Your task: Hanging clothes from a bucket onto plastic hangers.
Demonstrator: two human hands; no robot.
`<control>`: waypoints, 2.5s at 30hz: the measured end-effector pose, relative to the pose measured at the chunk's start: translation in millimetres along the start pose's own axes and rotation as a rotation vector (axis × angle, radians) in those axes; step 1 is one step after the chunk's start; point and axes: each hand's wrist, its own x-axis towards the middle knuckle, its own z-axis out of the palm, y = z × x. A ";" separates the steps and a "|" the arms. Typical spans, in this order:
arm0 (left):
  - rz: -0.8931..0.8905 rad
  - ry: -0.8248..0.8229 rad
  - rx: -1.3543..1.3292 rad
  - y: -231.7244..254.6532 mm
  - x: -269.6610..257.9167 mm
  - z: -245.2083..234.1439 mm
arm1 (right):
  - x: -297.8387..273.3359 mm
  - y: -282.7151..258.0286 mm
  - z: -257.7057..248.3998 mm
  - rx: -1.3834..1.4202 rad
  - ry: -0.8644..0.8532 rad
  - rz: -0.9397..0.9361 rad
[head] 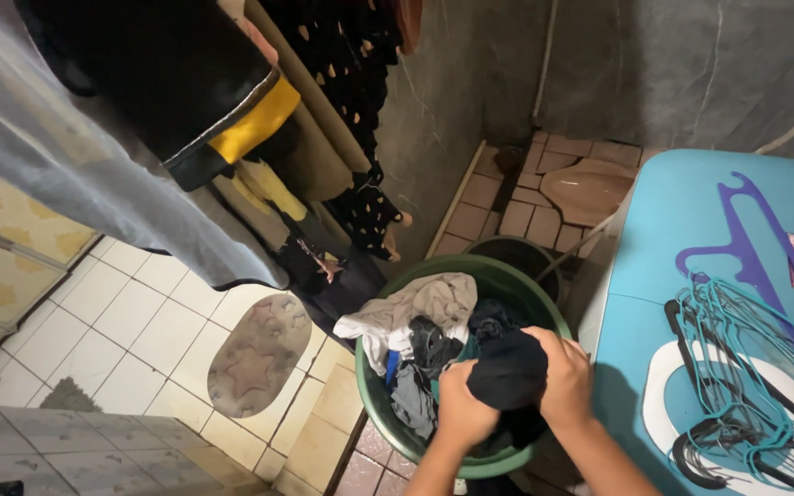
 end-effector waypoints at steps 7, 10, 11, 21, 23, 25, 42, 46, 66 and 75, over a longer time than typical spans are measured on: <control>0.263 0.355 0.442 24.6 -3.5 0.8 | -24.2 5.1 6.7 -0.057 0.024 -0.098; 0.013 0.313 0.261 17.0 -4.2 -3.0 | -21.7 3.5 8.0 -0.058 0.008 -0.067; -0.110 0.201 0.106 11.4 -6.6 -6.0 | -15.9 -1.5 5.0 -0.065 0.030 -0.082; -0.346 -0.511 -0.394 27.4 15.6 -49.8 | 5.8 -27.0 -11.7 0.107 -0.136 0.126; -0.336 -0.395 -0.114 40.2 17.0 -45.6 | 4.8 -7.9 -10.5 0.100 -0.324 0.271; -0.318 -0.275 0.167 39.1 17.9 -38.7 | 2.1 2.2 -9.1 0.092 -0.506 0.413; -0.305 -0.505 -0.306 2.3 16.0 -59.2 | -35.9 84.3 -23.5 1.421 -0.942 0.913; -0.384 -0.520 -0.556 -2.7 6.6 -56.8 | 6.3 62.1 -12.5 0.970 -0.883 0.611; -0.179 0.099 0.213 -45.9 86.2 -47.1 | 49.4 61.9 2.4 1.323 -0.891 0.857; 0.042 0.558 0.227 -88.4 74.8 -20.9 | 51.7 115.4 5.6 1.627 -0.539 0.914</control>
